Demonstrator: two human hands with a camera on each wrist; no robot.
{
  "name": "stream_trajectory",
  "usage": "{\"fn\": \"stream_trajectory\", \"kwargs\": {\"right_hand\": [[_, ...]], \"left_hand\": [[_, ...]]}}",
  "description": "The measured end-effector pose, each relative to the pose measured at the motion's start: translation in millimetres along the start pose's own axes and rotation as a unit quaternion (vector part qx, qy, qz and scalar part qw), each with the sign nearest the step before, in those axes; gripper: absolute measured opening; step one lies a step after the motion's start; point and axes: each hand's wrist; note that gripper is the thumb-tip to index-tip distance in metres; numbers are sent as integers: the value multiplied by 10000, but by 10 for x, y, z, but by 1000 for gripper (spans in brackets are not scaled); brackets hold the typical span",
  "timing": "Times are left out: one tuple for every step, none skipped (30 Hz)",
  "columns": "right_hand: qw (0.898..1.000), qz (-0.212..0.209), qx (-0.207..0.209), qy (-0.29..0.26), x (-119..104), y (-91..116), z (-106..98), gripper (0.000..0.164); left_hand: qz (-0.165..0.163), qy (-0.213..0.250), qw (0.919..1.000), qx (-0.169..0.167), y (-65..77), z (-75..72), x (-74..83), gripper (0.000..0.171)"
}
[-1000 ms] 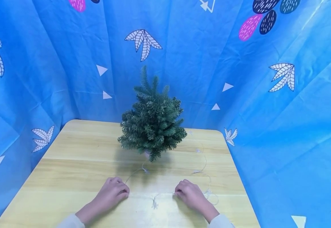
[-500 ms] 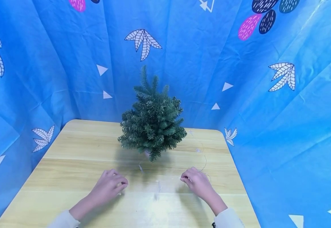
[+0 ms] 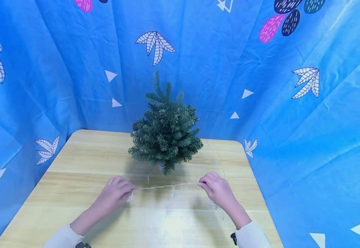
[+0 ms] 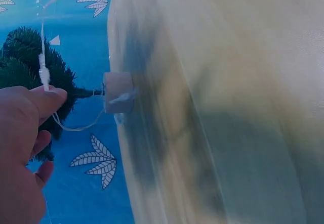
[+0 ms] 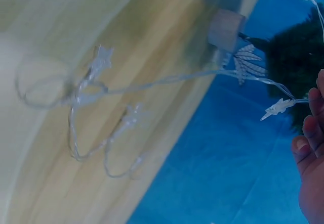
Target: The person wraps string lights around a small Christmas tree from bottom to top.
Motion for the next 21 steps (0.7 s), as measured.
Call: {"fn": "stream_trajectory", "kwargs": {"right_hand": [[10000, -13, 13, -13, -12, -15, -21, 14], [10000, -26, 29, -36, -22, -29, -42, 14], [10000, -29, 38, -58, -35, -43, -65, 15], [10000, -32, 49, -78, -46, -56, -87, 15], [9999, -41, 64, -89, -57, -69, -109, 14], [9999, -42, 79, -96, -68, -81, -130, 14], [9999, -50, 99, -111, -79, -94, -149, 14], [9998, -71, 120, -119, -89, -104, -165, 13], [9998, -91, 140, -121, -101, -114, -178, 12], [9997, -131, 167, -126, -112, -124, -188, 10], [9996, -171, 194, -125, -124, -133, -196, 8], [9994, -221, 234, -132, -138, -144, -204, 6], [9991, -275, 274, -140, -151, -153, -210, 3], [9988, -336, 321, -146, -165, -163, -215, 4], [9982, -422, 391, -156, -180, -175, -220, 6], [9977, -487, 440, -171, -194, -185, -227, 9], [9972, -534, 483, -197, -209, -194, -234, 12], [9967, -572, 533, -218, -223, -204, -243, 14], [9963, -590, 572, -237, -237, -212, -252, 17], [9960, -602, 612, -256, -251, -221, -262, 18], [9957, -605, 648, -268, -262, -229, -272, 20]], "left_hand": [[-30, 14, 10000, 47, -4, -5, -8, 30], [-52, 21, 9999, 92, -10, -14, -16, 27], [-65, 20, 9999, 126, -15, -24, -25, 24], [-95, 18, 9999, 141, -19, -40, -36, 20], [-134, 13, 9998, 149, -24, -60, -46, 18], [-209, -8, 9997, 133, -29, -80, -59, 16], [-294, -9, 9995, 99, -34, -102, -72, 15], [-379, -8, 9993, 75, -38, -126, -84, 14], [-487, 3, 9988, 45, -42, -150, -95, 15], [-593, -15, 9982, -1, -45, -172, -106, 15], [-687, -19, 9976, -39, -47, -191, -116, 16], [-765, -40, 9970, -79, -49, -208, -123, 17], [-821, -52, 9966, -92, -51, -223, -131, 17], [-860, -76, 9962, -74, -55, -237, -138, 16], [-896, -107, 9959, -49, -58, -249, -146, 15], [-906, -152, 9958, 8, -64, -259, -154, 15], [-906, -205, 9956, 91, -71, -268, -163, 15], [-898, -271, 9954, 181, -79, -277, -172, 14], [-896, -335, 9950, 281, -87, -284, -184, 14], [-885, -404, 9945, 383, -97, -290, -196, 15], [-874, -477, 9939, 468, -107, -293, -209, 15]]}}
Point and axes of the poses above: each hand's wrist, its own y-axis away from the middle knuckle, its own z-axis out of the palm, x = y × z, and after that the axes turned 11 degrees about z, right-handed
